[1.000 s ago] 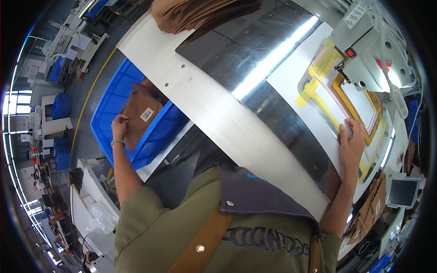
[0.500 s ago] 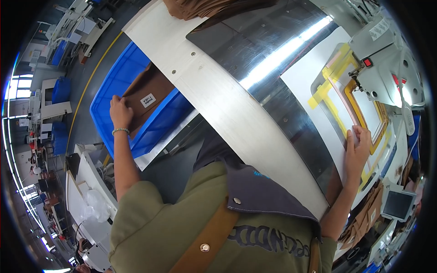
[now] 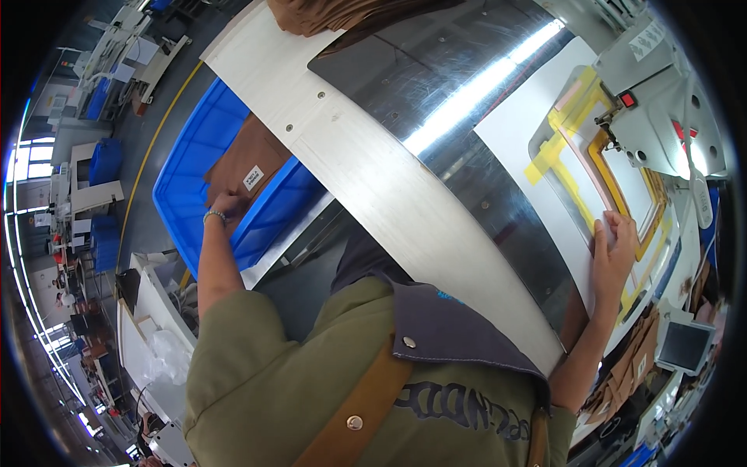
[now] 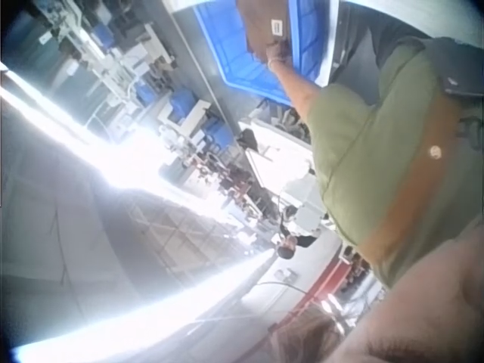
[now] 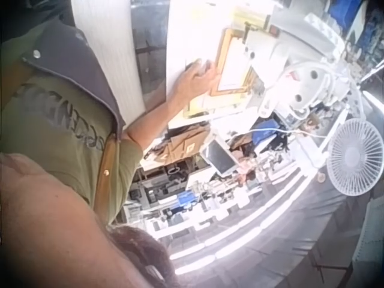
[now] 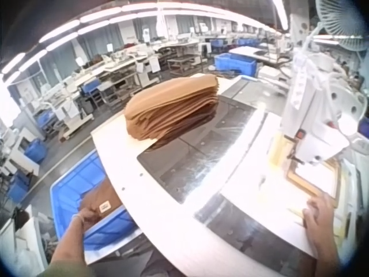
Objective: Sewing leather components for bags using an industrial sewing machine.
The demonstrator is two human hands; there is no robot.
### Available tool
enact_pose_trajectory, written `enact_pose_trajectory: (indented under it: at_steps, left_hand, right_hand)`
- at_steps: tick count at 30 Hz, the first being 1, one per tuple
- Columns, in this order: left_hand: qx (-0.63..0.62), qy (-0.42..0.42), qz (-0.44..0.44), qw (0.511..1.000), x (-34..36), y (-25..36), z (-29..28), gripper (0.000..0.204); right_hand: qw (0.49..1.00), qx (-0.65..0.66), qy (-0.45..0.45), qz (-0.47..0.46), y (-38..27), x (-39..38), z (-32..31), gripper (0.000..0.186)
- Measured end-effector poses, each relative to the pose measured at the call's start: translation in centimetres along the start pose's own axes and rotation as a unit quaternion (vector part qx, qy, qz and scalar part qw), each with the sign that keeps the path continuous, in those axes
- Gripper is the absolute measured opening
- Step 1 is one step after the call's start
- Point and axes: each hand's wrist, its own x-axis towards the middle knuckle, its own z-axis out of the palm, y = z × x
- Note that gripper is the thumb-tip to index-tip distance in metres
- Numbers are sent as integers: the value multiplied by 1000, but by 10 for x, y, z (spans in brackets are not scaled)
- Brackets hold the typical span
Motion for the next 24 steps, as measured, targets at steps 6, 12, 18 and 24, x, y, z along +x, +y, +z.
enact_pose_trajectory:
  at_steps: [6, 12, 18, 24]
  left_hand:
    - [-151, 152, -65, 975, 75, -57, -20, 53]
    - [-6, 235, 11, 972, 69, -47, 4, 44]
    - [-215, 257, 162, 928, -7, 37, -41, 17]
    - [-125, 307, 358, 873, -118, 113, -47, 12]
  right_hand:
    - [1000, 2, 3, 1, 2, -1, -2, 20]
    - [1000, -6, -2, 2, 0, 2, 5, 20]
    - [1000, -11, 0, 3, 3, 0, -1, 21]
    - [1000, -4, -11, 1, 6, 1, 1, 20]
